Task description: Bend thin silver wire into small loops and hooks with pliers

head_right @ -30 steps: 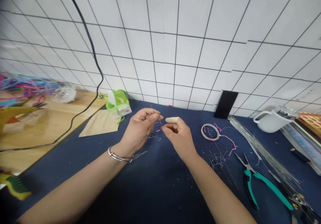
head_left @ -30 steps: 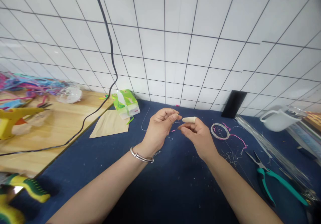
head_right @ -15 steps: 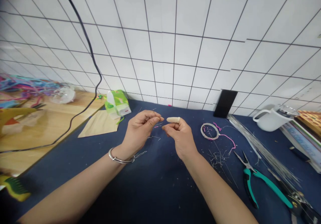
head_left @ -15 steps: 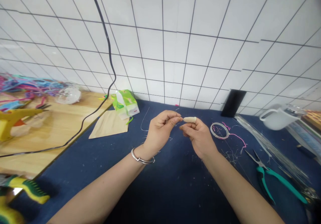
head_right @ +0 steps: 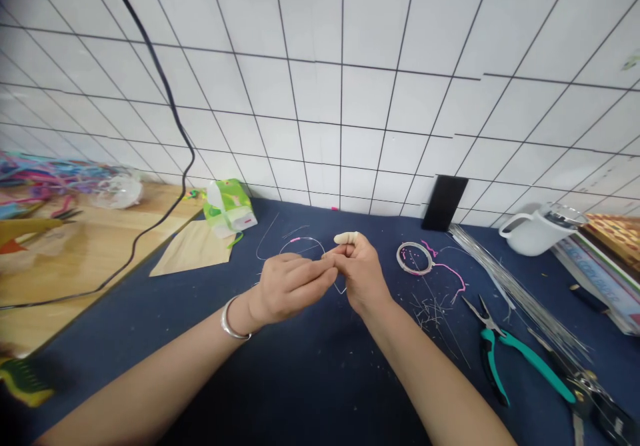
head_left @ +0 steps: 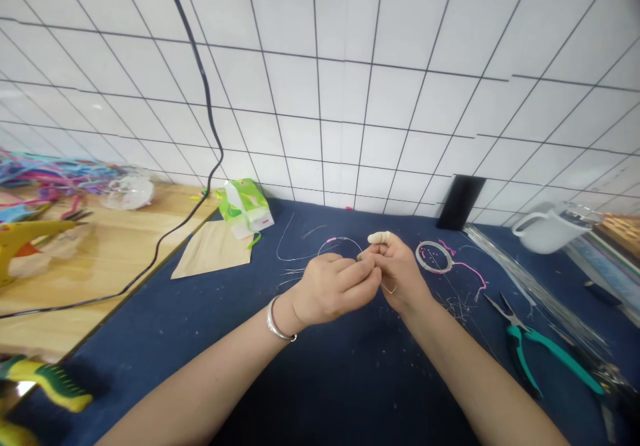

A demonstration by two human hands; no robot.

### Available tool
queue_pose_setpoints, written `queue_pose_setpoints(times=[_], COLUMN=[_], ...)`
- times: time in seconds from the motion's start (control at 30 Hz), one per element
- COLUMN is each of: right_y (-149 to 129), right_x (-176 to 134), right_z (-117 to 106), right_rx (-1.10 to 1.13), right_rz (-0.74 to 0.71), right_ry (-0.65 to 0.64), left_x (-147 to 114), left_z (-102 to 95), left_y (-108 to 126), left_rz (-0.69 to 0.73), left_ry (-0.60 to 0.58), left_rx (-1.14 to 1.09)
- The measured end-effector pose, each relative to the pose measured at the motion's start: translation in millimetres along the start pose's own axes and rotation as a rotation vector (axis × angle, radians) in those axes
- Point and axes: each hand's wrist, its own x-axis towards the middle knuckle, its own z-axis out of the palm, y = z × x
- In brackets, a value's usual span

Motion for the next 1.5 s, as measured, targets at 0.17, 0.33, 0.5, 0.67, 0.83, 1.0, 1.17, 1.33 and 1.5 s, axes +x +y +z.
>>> queue_pose_setpoints(times=[0.17,0.33,0.5,0.67,0.83,1.0,1.17,1.33,1.5], right_y=[-9,-8,-3,-15,-32,-38,-35,-29,-22], right_x=[-4,-5,-5,-7,-16,-40,-74,-97,-106], right_z=[4,4,1,-4,-10,-18,-35,-51,-62], right_rx=[0.085,0.133,0.154,0.001,-0.244,-0.444,-0.725,-0.887,-0.848], right_rz=[0.043,0.028,0.047,0.02,-0.128,-0.18,-0.346,-0.448,-0.507], right_ry=[0.011,0.036,-0.017,-0.154,-0.081,-0.071,0.098,0.134,0.1], left_x=[1,7,6,9,21,26,23,19,15], left_z=[1.4,7.6,10.4,0.8,-9.9,-4.3,11.3,29.7,38.3], left_y=[6,11,9,13,23,30,46,72,84], left_rz=[0.172,0.309,0.322,0.217,-0.458,-0.842,-1.016,-1.1,-1.155], left_ry=[0.042,0.143,0.186,0.264,0.516,0.564,0.484,0.295,0.169], left_rx=[0.236,0.373,0.404,0.166,-0.64,-1.417,-1.629,-1.698,-1.75])
